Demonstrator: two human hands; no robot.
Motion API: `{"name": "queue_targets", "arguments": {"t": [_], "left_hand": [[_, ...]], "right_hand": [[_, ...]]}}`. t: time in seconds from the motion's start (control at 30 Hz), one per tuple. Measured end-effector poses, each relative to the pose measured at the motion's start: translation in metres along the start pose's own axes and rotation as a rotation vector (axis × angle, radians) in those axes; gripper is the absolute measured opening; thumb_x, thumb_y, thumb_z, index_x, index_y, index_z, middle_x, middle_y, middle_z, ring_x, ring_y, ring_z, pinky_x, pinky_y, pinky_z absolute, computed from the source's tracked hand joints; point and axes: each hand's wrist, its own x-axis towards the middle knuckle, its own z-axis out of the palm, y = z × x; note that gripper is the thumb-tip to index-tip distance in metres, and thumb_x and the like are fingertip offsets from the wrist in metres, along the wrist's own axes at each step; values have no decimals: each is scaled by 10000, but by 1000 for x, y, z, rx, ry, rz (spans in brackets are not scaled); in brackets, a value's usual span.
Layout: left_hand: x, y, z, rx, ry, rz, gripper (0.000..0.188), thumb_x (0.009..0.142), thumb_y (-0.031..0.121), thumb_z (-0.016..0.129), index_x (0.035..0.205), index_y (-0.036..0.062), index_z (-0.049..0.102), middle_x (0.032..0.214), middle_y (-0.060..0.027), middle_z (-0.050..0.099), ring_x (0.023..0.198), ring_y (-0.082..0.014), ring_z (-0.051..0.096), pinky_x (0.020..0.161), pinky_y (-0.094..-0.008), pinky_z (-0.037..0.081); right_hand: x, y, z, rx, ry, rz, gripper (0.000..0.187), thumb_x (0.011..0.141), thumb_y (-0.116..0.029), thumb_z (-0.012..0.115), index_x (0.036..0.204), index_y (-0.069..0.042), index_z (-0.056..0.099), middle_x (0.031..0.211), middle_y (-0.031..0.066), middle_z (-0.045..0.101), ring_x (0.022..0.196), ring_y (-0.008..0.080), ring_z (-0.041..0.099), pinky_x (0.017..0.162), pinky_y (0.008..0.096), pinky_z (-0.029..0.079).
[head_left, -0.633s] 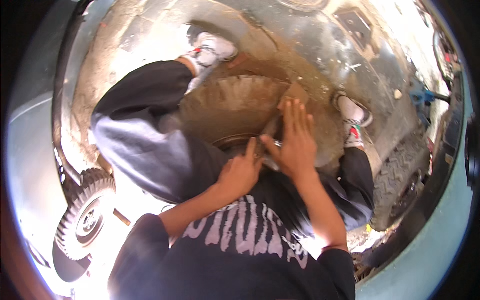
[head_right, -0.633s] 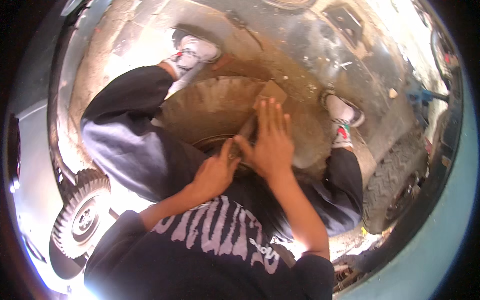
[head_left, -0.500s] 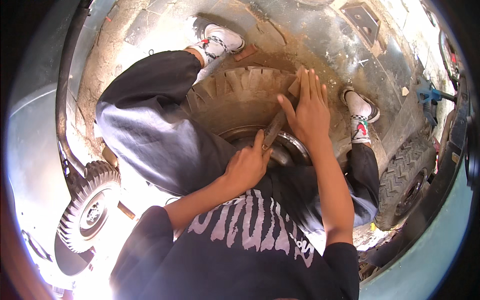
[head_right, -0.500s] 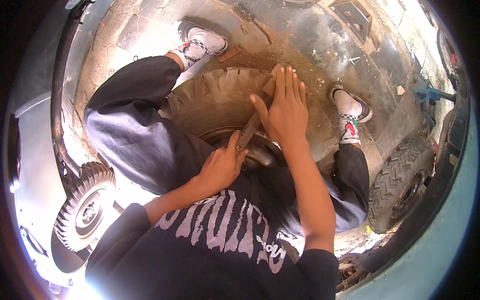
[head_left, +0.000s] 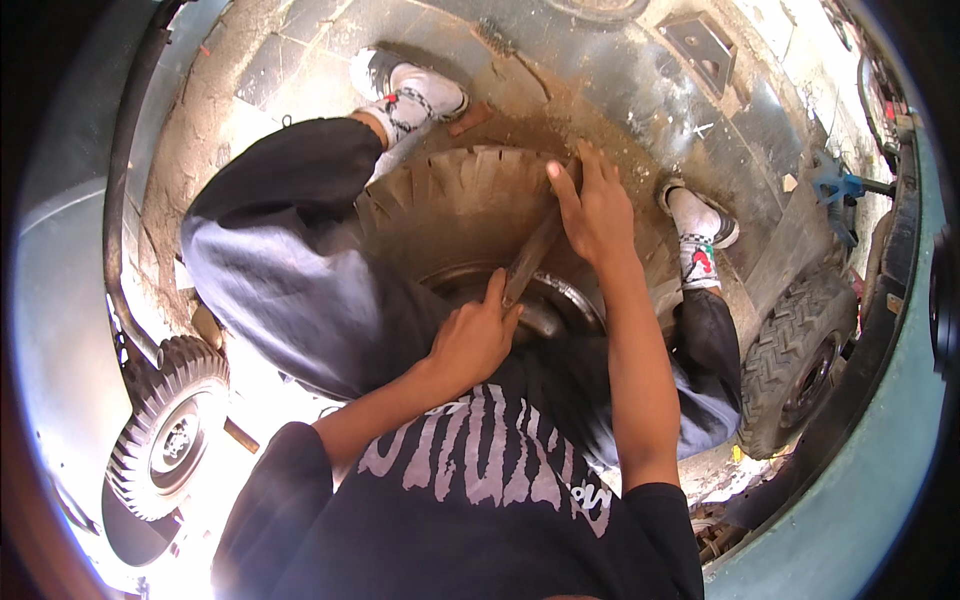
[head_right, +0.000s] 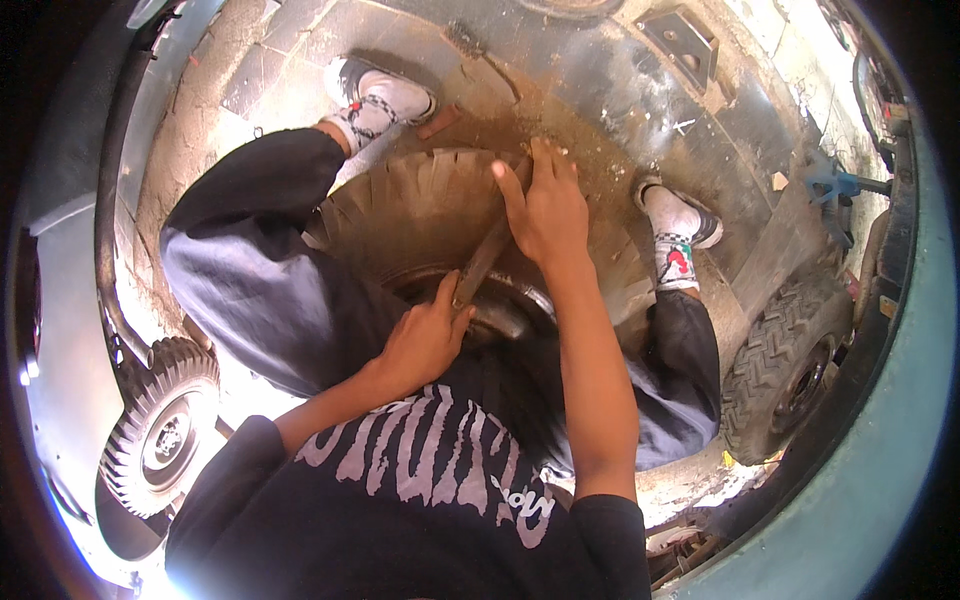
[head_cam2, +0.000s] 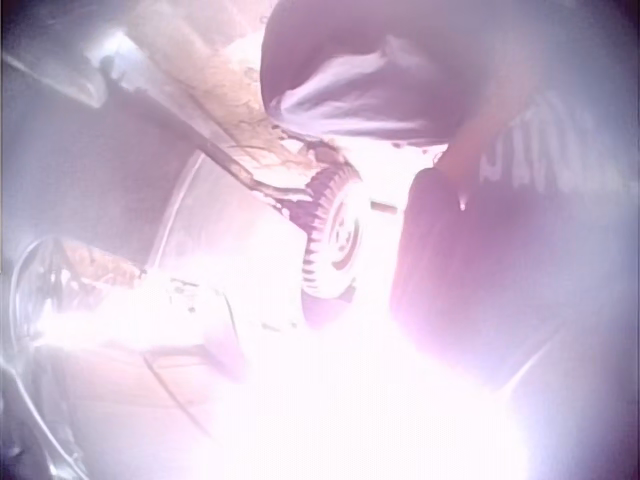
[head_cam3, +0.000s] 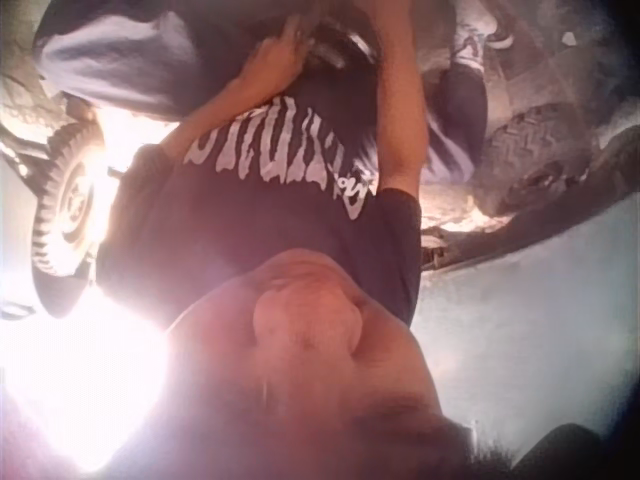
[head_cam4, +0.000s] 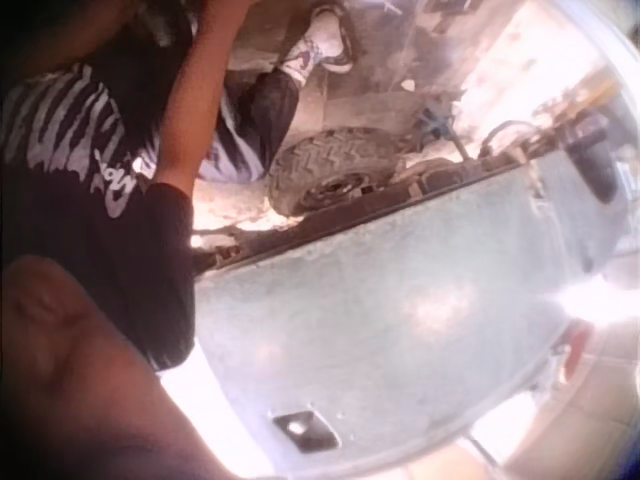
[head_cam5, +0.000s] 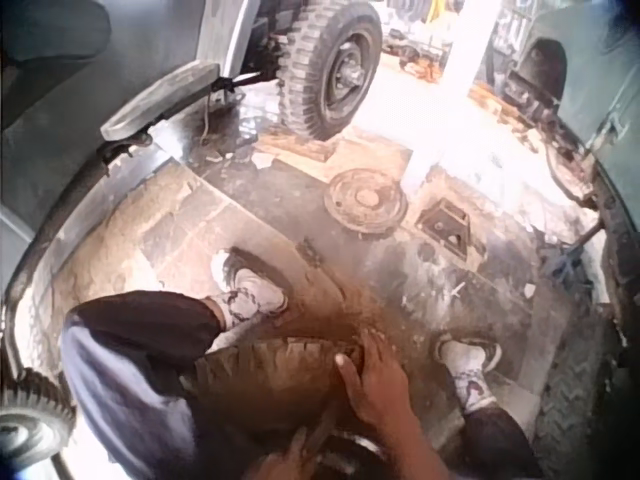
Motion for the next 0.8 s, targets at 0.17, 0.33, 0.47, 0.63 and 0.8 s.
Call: {"name": "queue_targets", "arguments": {"t": [0.17, 0.33, 0.47, 0.63, 0.8], "left_hand": [[1, -2, 3, 24, 14, 7, 629, 1070, 297, 590, 1552, -40, 369, 885, -369, 712, 826, -598, 696, 798, -645, 564], [2, -3, 0, -56, -20, -1, 632, 1066, 285, 603, 1558, -30, 363, 952, -390, 706, 927, -587, 693, 866, -637, 545], [6, -9, -4, -90, -59, 40, 676, 1051, 322, 645, 1555, -30, 364, 1059, -400, 700, 1033, -577, 682, 919, -605, 542], [12, -14, -18, 6, -73, 119, 744, 1037, 495, 647, 1545, -6, 435, 1293, -372, 647, 1195, -517, 655, 1012, -542, 526], [30, 9, -47, 84, 106, 137, 747, 1015, 586, 642, 1497, 26, 531, 1282, -307, 664, 1116, -452, 690, 988, -513, 523]], "right_hand": [[-9, 23, -5, 169, 74, 35, 486, 1050, -395, 657, 1422, -83, 642, 1427, 200, 671, 1309, 363, 654, 1164, 470, 465], [-29, 64, 4, 358, 278, 301, 354, 1107, -322, 580, 1321, -53, 665, 1315, 161, 733, 1186, 303, 735, 962, 442, 612], [-49, 64, 8, 1228, 573, 685, 449, 1154, -358, 460, 1435, -24, 565, 1327, 180, 709, 1189, 331, 728, 924, 450, 640], [-75, 59, 3, 1515, 513, 758, 453, 1163, -399, 424, 1418, -43, 539, 1336, 207, 687, 1156, 348, 728, 904, 453, 646], [-63, 50, -7, 1744, 436, 710, 410, 1131, -396, 542, 1370, -65, 582, 1303, 182, 701, 1120, 309, 731, 892, 402, 634]]}}
